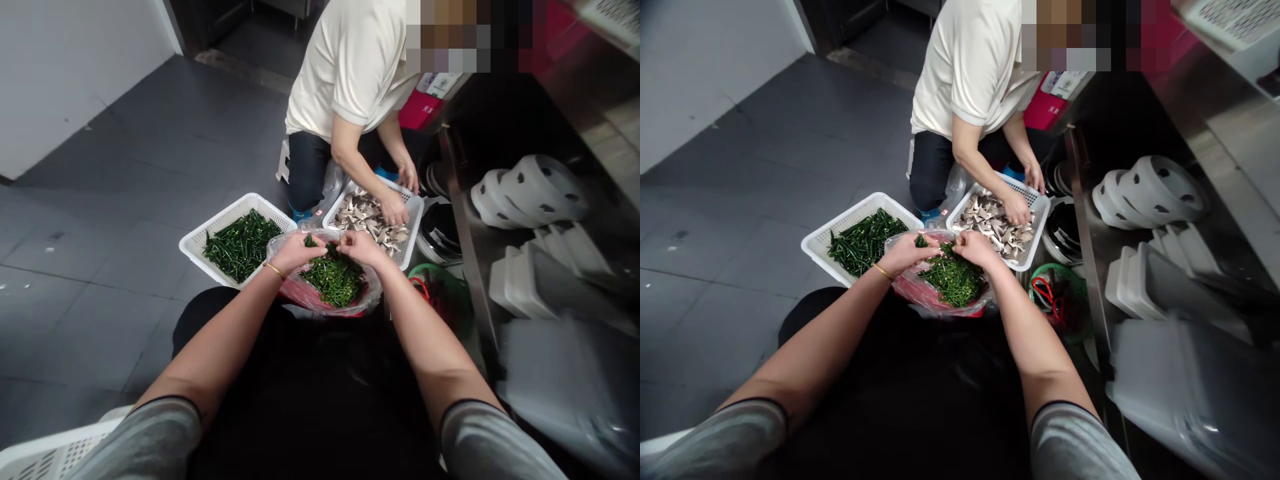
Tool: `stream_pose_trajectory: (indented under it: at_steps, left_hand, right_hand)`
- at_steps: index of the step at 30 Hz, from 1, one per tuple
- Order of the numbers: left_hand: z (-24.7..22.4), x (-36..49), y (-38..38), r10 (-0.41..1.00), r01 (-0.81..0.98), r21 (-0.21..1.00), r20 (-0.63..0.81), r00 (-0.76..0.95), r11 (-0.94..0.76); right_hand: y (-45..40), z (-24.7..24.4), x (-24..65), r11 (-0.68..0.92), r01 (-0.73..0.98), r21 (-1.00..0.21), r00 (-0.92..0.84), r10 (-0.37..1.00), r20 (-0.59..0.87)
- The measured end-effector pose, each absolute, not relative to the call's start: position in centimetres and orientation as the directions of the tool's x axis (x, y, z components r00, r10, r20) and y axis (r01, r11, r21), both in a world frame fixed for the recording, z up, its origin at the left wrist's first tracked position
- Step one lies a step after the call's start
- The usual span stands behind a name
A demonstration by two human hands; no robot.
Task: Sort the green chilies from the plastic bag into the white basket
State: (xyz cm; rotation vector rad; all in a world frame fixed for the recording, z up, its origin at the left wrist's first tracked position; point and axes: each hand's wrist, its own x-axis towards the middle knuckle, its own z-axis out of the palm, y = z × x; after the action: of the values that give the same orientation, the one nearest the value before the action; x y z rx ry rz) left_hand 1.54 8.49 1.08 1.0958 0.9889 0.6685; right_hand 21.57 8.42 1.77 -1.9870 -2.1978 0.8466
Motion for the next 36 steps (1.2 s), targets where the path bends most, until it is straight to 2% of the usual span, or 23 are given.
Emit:
stream_pose_trajectory:
  at_steps: [2,3,5,7,9,11,13,15,16,18,21,23,25,28,32,34,36]
  left_hand:
    - [1.1,2.2,8.1,0.839,0.062,0.956,-0.282,0.465,0.287]
    - [1.2,2.6,7.8,0.836,0.062,0.962,-0.261,0.482,0.265]
    - [1.3,3.1,7.4,0.830,0.060,0.965,-0.249,0.498,0.254]
    - [1.4,3.3,7.0,0.801,0.081,0.949,-0.302,0.517,0.306]
    - [1.5,3.1,6.9,0.755,0.082,0.919,-0.366,0.543,0.387]
    - [1.5,2.7,7.2,0.733,0.000,0.888,-0.380,0.564,0.460]
    - [1.5,2.2,7.7,0.737,-0.151,0.838,-0.358,0.573,0.524]
    - [1.3,1.7,8.2,0.735,-0.286,0.763,-0.338,0.588,0.580]
    - [1.2,1.5,8.5,0.727,-0.323,0.730,-0.335,0.599,0.602]
    - [0.8,1.4,8.7,0.702,-0.322,0.701,-0.353,0.619,0.636]
    - [0.1,1.6,8.5,0.665,-0.225,0.716,-0.420,0.618,0.661]
    - [-0.1,1.8,8.3,0.663,-0.199,0.722,-0.442,0.605,0.663]
    - [-0.1,1.9,8.2,0.661,-0.208,0.723,-0.424,0.618,0.659]
    - [0.3,2.1,8.2,0.654,-0.211,0.735,-0.387,0.650,0.645]
    - [0.5,2.5,8.0,0.675,-0.163,0.788,-0.376,0.635,0.593]
    - [0.5,2.7,7.7,0.683,-0.071,0.824,-0.414,0.602,0.562]
    - [0.3,2.9,7.4,0.711,0.066,0.862,-0.456,0.536,0.503]
  right_hand:
    - [7.7,3.0,21.4,-0.022,0.750,-0.661,-0.210,0.940,-0.270]
    - [7.3,3.5,21.0,-0.023,0.693,-0.720,-0.223,0.943,-0.245]
    - [6.4,4.1,20.1,0.040,0.696,-0.717,-0.201,0.969,-0.142]
    - [5.6,4.3,19.6,0.115,0.820,-0.560,-0.139,0.990,-0.001]
    - [4.9,3.9,20.1,0.121,0.934,-0.336,-0.112,0.993,0.044]
    - [4.2,3.0,21.2,0.123,0.982,-0.146,-0.136,0.987,-0.086]
    - [3.5,1.8,22.4,0.178,0.984,-0.014,-0.174,0.937,-0.303]
    - [2.8,0.7,22.9,0.239,0.969,0.055,-0.188,0.868,-0.459]
    - [2.5,0.3,22.9,0.256,0.965,0.064,-0.194,0.852,-0.487]
    - [2.0,0.0,22.6,0.261,0.965,0.036,-0.219,0.868,-0.446]
    - [1.5,0.4,22.3,0.263,0.963,-0.068,-0.271,0.912,-0.307]
    - [1.5,0.6,22.6,0.225,0.967,-0.122,-0.251,0.925,-0.287]
    - [1.9,0.5,23.2,0.091,0.990,-0.104,-0.120,0.942,-0.315]
    - [3.0,-0.4,23.5,-0.156,0.988,-0.011,0.142,0.919,-0.367]
    - [4.0,-2.1,22.4,-0.260,0.966,0.005,0.229,0.843,-0.486]
    - [3.8,-2.5,22.0,-0.309,0.948,-0.071,0.232,0.829,-0.508]
    - [3.2,-2.5,21.8,-0.387,0.888,-0.248,0.217,0.829,-0.516]
